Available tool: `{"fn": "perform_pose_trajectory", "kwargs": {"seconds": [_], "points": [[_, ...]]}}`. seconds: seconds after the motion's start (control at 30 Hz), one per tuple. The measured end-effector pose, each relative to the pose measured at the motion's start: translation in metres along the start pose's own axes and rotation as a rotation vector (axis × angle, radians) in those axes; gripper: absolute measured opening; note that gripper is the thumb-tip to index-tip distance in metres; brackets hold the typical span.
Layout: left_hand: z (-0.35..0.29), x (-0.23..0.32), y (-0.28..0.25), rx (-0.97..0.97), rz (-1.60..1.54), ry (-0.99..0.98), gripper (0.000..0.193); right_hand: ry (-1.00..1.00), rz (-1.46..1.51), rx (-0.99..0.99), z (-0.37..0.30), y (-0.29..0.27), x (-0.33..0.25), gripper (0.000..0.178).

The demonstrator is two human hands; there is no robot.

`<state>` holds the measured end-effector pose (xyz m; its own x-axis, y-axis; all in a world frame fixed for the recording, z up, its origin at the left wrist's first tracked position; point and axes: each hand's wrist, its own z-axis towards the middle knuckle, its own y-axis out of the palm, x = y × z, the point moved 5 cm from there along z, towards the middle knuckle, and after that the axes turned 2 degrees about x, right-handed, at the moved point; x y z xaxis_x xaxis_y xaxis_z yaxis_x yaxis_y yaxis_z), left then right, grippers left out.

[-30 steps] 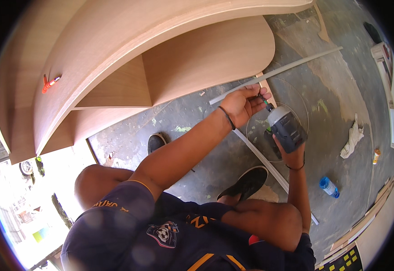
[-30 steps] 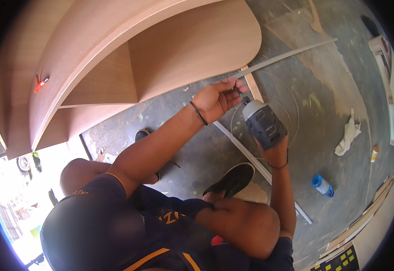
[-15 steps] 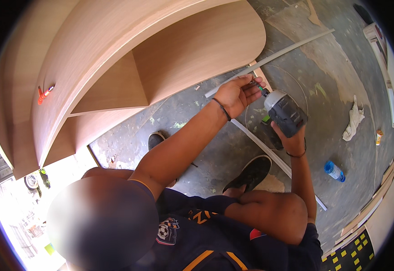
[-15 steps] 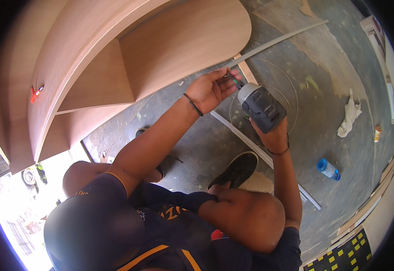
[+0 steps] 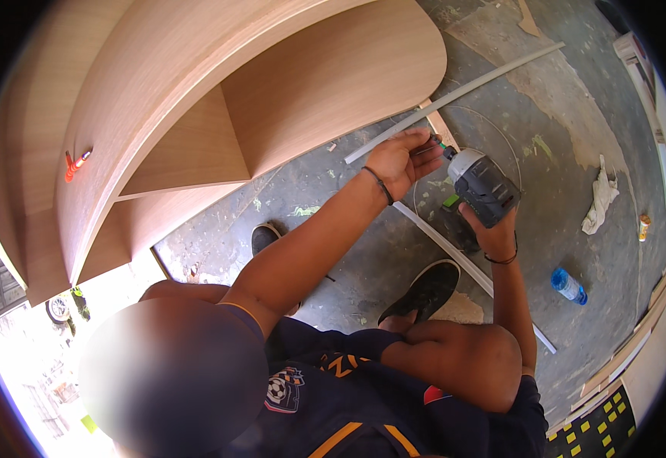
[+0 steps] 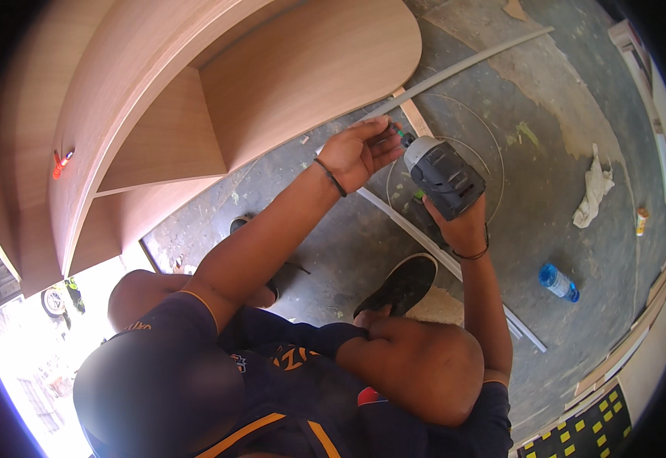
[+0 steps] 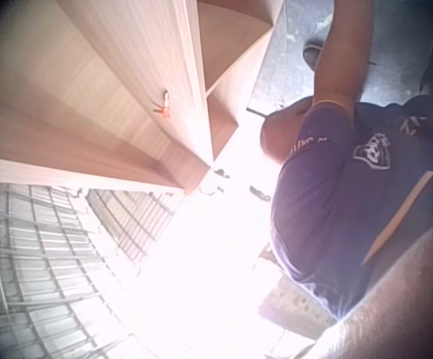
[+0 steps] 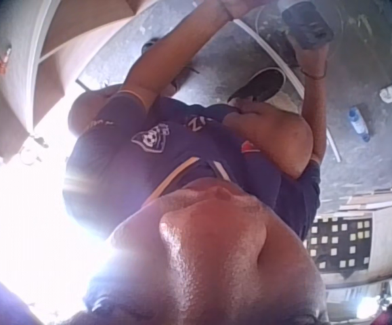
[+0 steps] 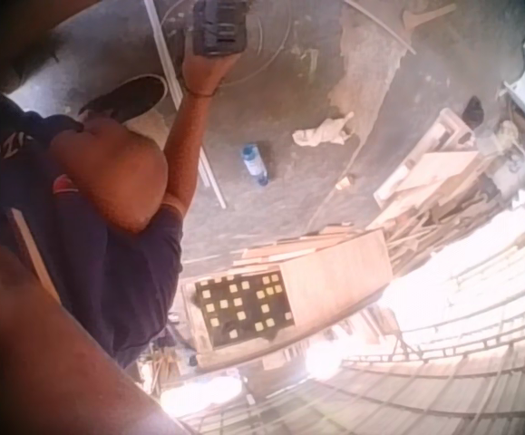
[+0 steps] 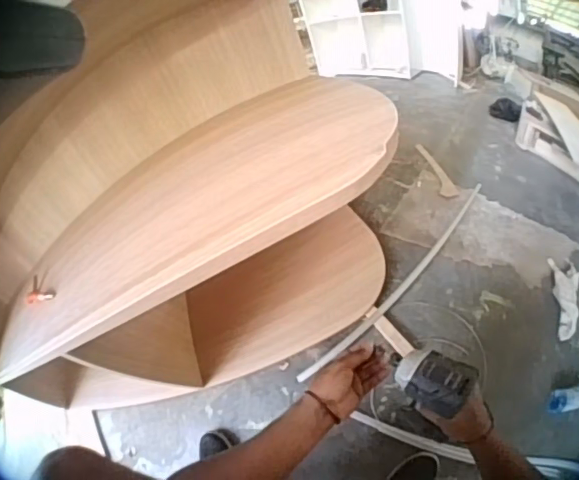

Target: The person assembles a wooden shelf unit by applying adhesive strips, drilling holes with a power drill, and securing curved panels into place while sitting on the floor.

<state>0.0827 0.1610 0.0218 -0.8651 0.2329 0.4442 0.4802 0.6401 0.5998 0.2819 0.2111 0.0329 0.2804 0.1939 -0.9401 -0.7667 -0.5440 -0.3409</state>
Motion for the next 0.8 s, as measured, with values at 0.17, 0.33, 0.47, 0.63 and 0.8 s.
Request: {"fn": "perform_pose_trajectory", "kwargs": {"seconds": [0.17,0.33,0.47,0.63,0.8], "points": [[0.000,0.000,-0.002,0.030,0.002,-0.022,0.014,0.043,0.075,-0.009,0.002,0.000,-0.008,0.045],[-0.004,0.003,0.003,0.012,0.023,-0.052,0.015,-0.034,-0.044,-0.023,0.002,-0.006,0.002,0.048],[-0.002,0.002,-0.001,-0.032,0.018,-0.119,0.018,0.078,0.103,-0.001,0.003,-0.005,0.003,0.051],[0.000,0.000,0.000,-0.043,0.006,-0.134,0.019,0.107,0.163,-0.013,0.003,-0.007,-0.001,0.053],[-0.001,-0.001,-0.003,0.000,0.009,-0.129,0.018,0.090,0.109,-0.021,0.004,-0.005,-0.003,0.052]]}}
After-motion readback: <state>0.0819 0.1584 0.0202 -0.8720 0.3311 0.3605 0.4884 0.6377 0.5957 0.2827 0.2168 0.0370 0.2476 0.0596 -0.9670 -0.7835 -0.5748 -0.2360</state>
